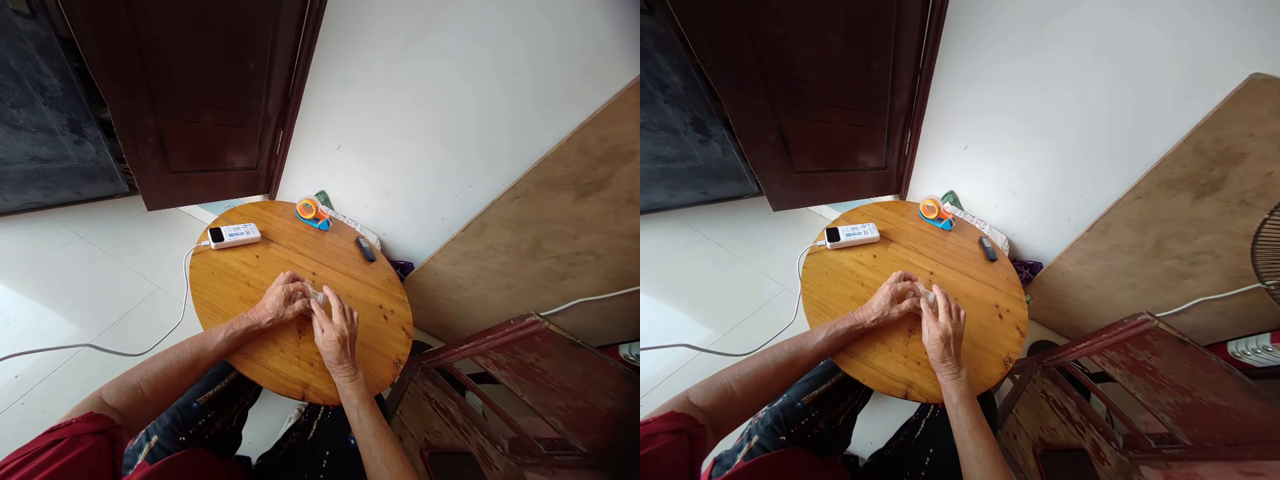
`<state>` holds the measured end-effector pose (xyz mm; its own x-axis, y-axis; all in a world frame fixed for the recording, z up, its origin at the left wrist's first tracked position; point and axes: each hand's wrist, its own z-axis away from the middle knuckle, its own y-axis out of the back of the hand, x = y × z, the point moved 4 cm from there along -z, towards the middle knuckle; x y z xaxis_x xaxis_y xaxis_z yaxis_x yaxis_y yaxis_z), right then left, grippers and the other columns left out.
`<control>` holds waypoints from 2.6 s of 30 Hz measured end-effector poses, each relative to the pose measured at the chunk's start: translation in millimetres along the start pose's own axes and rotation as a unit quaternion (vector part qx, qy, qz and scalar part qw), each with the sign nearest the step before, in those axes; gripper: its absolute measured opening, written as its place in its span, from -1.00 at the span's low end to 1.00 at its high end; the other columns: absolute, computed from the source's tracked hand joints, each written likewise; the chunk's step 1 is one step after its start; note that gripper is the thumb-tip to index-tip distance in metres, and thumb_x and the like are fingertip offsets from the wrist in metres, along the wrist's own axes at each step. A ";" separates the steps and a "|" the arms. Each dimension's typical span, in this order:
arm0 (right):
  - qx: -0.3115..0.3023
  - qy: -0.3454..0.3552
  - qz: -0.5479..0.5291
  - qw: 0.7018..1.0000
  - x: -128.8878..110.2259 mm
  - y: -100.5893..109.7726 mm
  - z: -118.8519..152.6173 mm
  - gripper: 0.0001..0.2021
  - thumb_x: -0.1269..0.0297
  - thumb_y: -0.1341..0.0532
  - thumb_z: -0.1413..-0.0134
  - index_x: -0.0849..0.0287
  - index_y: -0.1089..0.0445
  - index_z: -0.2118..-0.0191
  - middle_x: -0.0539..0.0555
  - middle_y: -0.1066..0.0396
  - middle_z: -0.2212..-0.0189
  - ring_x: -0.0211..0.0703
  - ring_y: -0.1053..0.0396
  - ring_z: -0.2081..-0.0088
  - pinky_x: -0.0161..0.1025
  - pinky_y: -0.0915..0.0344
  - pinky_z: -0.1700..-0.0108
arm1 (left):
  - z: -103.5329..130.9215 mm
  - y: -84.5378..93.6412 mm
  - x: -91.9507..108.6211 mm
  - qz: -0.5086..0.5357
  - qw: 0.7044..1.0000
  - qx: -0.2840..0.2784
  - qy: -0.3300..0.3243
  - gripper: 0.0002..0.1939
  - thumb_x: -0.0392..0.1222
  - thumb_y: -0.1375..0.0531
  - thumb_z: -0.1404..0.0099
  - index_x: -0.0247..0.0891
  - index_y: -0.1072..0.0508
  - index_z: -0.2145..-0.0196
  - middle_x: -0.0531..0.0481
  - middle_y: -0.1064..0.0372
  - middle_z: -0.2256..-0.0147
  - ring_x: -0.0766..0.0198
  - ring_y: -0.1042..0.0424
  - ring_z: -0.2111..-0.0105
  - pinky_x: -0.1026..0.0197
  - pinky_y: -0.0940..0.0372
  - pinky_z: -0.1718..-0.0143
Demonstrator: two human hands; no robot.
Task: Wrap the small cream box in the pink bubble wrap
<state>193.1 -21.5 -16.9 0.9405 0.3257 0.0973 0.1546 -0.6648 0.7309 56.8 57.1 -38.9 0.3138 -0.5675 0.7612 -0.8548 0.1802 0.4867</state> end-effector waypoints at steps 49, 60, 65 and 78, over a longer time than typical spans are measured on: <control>0.020 -0.096 -0.148 0.984 11.4 -1.6 4.1 -0.66 0.32 -0.02 -0.28 0.13 -0.35 -0.10 0.21 -0.35 -0.13 0.03 -0.30 -0.15 -0.02 -0.19 -0.16 | -2.8 10.1 -17.0 0.207 0.972 0.037 0.102 -0.81 -0.24 -0.22 -0.17 -0.28 -0.61 0.28 -0.15 -0.31 0.00 0.04 -0.32 -0.07 0.07 -0.31 -0.05; 0.043 -0.206 -0.230 0.950 37.1 -8.8 4.7 -0.72 0.18 -0.06 -0.24 0.14 -0.44 0.08 0.21 -0.42 0.02 0.02 -0.34 -0.04 0.01 -0.24 -0.13 | 0.5 3.0 -6.5 0.063 0.998 0.011 -0.002 -0.84 -0.25 -0.24 -0.18 -0.25 -0.58 0.26 -0.12 -0.28 0.05 0.12 -0.36 0.01 0.07 -0.29 -0.09; -0.051 -0.324 -0.278 0.903 79.0 -34.7 -17.5 -0.62 -0.05 -0.09 -0.10 0.15 -0.44 0.46 0.21 -0.47 0.25 0.08 -0.37 0.10 0.01 -0.21 -0.06 | 0.4 1.4 -3.8 0.018 0.999 0.012 -0.029 -0.82 -0.30 -0.23 -0.17 -0.25 -0.58 0.24 -0.13 -0.26 0.06 0.10 -0.35 -0.01 0.05 -0.30 -0.09; -0.116 -0.213 -0.396 0.885 55.0 -40.1 -56.5 -0.81 0.18 -0.23 0.00 0.15 -0.46 0.50 0.07 -0.48 0.33 -0.11 -0.41 0.24 -0.19 -0.29 0.14 | -0.1 -1.0 -4.6 0.006 0.999 0.011 -0.039 -0.84 -0.27 -0.26 -0.19 -0.23 -0.58 0.24 -0.10 -0.30 0.11 0.15 -0.38 0.07 0.08 -0.32 -0.04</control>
<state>221.5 61.1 -2.7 0.6007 0.3119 -0.7362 0.7975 -0.1690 0.5791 56.2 59.6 -42.8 0.2713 -0.6274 0.7299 -0.8673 0.1695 0.4681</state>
